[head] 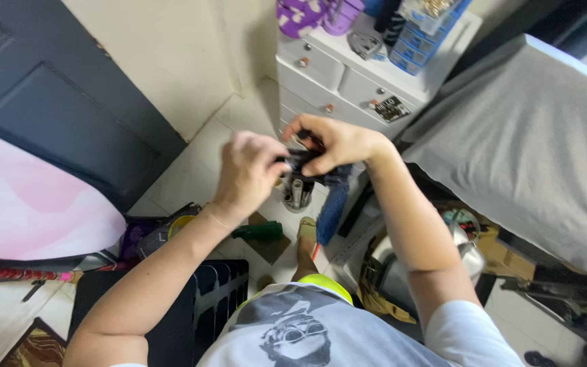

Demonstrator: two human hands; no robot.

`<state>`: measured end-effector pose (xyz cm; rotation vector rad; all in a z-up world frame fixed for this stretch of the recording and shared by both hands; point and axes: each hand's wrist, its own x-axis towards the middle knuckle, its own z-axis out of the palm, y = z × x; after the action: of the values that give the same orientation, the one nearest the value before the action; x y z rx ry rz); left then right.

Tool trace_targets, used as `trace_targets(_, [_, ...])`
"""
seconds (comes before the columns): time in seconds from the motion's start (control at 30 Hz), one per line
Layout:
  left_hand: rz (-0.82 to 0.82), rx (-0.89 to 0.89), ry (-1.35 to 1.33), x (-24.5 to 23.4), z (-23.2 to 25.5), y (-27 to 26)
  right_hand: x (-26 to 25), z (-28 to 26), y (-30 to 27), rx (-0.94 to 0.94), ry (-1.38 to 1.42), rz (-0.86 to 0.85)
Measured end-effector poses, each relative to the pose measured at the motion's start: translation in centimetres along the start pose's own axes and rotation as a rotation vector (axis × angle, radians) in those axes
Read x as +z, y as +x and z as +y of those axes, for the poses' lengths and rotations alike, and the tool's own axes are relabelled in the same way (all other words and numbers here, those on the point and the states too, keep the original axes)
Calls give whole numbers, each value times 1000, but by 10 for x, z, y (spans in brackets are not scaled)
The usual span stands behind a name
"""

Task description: The person assembles a black plastic storage unit by attaching legs and stacking drawers. They then retrieve a folded black umbrella from a plastic bag, remove the wrapping, and secure it with a rubber band.

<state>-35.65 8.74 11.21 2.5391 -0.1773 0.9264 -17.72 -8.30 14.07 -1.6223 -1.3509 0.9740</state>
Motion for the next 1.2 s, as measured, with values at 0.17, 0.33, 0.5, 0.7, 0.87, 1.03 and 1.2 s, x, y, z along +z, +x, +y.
trace_targets(0.17, [72, -172, 7, 9, -14, -16, 12, -4, 2, -1, -44, 152])
trace_targets(0.33, [35, -282, -197, 30, -2, -29, 35, -7, -12, -121, -69, 395])
trace_targets(0.5, [226, -416, -175, 34, 30, -33, 88, -15, -26, -60, -213, 720])
trace_targets(0.7, [103, -738, -755, 44, 24, -63, 134, 5, -32, 123, -1, 910])
trace_targets(0.87, [-43, -708, -1199, 48, 19, -72, 146, 39, -31, -20, 351, 853])
trace_targets(1.03, [-5, -657, -853, 47, 29, -69, 140, 56, -51, -162, 593, 704])
trace_targets(1.2, [-36, -770, -638, 40, 24, -66, 132, 35, -67, 70, 256, 856])
